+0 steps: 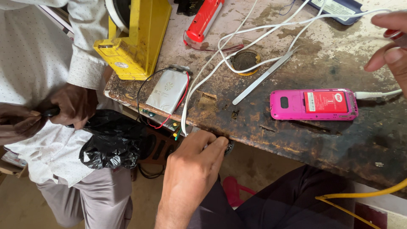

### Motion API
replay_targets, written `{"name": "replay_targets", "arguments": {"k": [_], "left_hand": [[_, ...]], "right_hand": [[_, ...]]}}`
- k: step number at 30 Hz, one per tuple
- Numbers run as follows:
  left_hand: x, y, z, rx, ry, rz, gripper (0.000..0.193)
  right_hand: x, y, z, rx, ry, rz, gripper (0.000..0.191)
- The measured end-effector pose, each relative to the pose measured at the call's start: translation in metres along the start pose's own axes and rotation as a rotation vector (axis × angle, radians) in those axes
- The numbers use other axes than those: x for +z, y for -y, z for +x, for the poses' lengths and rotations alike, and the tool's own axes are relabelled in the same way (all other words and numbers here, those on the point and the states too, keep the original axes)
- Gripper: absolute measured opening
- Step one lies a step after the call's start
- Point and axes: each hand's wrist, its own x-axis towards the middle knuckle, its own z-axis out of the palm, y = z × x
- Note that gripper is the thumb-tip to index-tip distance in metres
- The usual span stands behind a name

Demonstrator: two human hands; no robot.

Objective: The person works on feature phones at a cluttered repair bench. They remove and reinsert batteries into a pink and a dark blue phone, connect a charging cable, press buttons to check the screens, and use a small screwdriver on the back of the pink phone before testing the blue phone again.

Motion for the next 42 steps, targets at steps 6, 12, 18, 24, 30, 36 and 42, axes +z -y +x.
{"name": "replay_targets", "arguments": {"k": [6, 12, 18, 24, 30, 36, 42], "left_hand": [[0.008, 0.000, 0.000, -0.008, -0.011, -0.029, 0.013], [0.008, 0.003, 0.002, 0.040, 0.012, -0.046, 0.015], [0.017, 0.008, 0.000, 0.047, -0.059, -0.072, 0.018], [0.026, 0.011, -0.003, -0.094, -0.157, -0.191, 0.016], [0.038, 0.012, -0.008, -0.150, -0.191, -0.240, 0.011], [0.052, 0.022, -0.020, -0.052, -0.259, -0.125, 0.006], [0.094, 0.026, -0.011, 0.028, -0.793, -0.172, 0.024]], "right_hand": [[0.003, 0.009, 0.004, -0.024, -0.007, 0.006, 0.061], [0.000, 0.025, 0.005, -0.033, 0.024, -0.200, 0.051], [-0.002, 0.033, 0.007, -0.034, 0.022, -0.150, 0.040], [-0.002, 0.048, 0.010, -0.015, 0.032, -0.172, 0.043], [-0.003, 0.064, 0.014, -0.034, 0.049, -0.164, 0.040], [-0.002, 0.083, 0.017, -0.041, 0.041, -0.088, 0.039], [-0.013, 0.114, 0.017, 0.123, 0.080, -0.049, 0.043]]}}
